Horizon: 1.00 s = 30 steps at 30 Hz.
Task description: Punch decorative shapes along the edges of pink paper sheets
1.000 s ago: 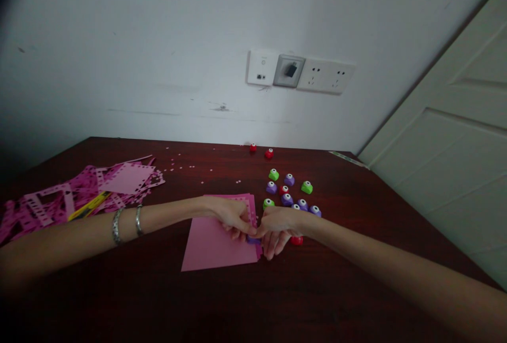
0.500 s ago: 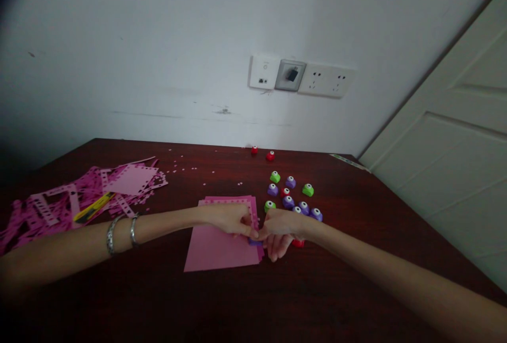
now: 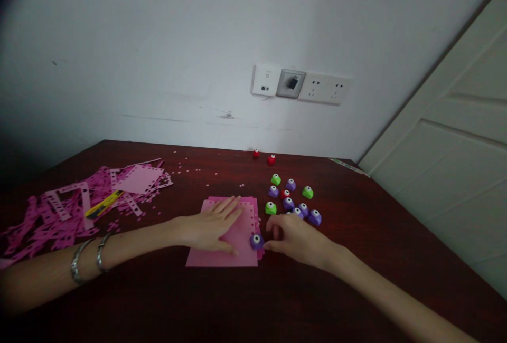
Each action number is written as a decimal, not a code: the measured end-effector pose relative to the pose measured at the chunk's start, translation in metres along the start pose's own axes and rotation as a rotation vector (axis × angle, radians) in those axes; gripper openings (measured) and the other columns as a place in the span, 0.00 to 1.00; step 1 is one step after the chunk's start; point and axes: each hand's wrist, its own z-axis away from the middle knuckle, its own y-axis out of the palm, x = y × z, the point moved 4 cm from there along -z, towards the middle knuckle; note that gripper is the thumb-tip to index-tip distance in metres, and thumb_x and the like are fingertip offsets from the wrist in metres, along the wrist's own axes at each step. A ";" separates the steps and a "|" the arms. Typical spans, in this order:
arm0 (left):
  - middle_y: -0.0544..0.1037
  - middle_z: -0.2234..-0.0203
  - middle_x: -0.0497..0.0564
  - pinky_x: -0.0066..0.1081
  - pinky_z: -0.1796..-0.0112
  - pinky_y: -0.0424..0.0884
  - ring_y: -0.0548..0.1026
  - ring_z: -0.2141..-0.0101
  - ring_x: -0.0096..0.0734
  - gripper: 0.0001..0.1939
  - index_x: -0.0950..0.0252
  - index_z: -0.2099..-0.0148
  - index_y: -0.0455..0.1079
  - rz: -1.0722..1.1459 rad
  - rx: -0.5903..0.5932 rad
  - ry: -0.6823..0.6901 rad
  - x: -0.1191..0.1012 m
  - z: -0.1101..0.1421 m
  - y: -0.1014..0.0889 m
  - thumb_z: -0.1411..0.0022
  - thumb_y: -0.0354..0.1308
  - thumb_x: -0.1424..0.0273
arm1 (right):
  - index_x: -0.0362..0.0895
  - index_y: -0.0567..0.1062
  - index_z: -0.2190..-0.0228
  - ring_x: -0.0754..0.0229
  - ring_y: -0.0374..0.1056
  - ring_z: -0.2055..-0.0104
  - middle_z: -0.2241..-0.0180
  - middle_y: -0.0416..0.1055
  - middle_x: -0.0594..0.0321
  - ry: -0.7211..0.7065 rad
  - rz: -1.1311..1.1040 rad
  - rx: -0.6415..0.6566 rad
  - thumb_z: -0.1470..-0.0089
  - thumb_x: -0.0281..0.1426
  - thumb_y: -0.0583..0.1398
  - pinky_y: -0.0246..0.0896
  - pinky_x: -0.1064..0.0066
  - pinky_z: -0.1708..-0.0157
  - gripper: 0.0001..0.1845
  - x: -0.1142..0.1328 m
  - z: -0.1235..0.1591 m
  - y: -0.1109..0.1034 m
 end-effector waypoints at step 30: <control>0.33 0.37 0.62 0.51 0.43 0.42 0.33 0.39 0.56 0.50 0.69 0.34 0.33 0.041 -0.011 0.016 0.017 -0.010 0.008 0.47 0.47 0.44 | 0.41 0.75 0.73 0.57 0.68 0.74 0.76 0.74 0.59 0.270 0.217 -0.358 0.52 0.45 0.56 0.57 0.71 0.75 0.20 -0.102 -0.012 -0.077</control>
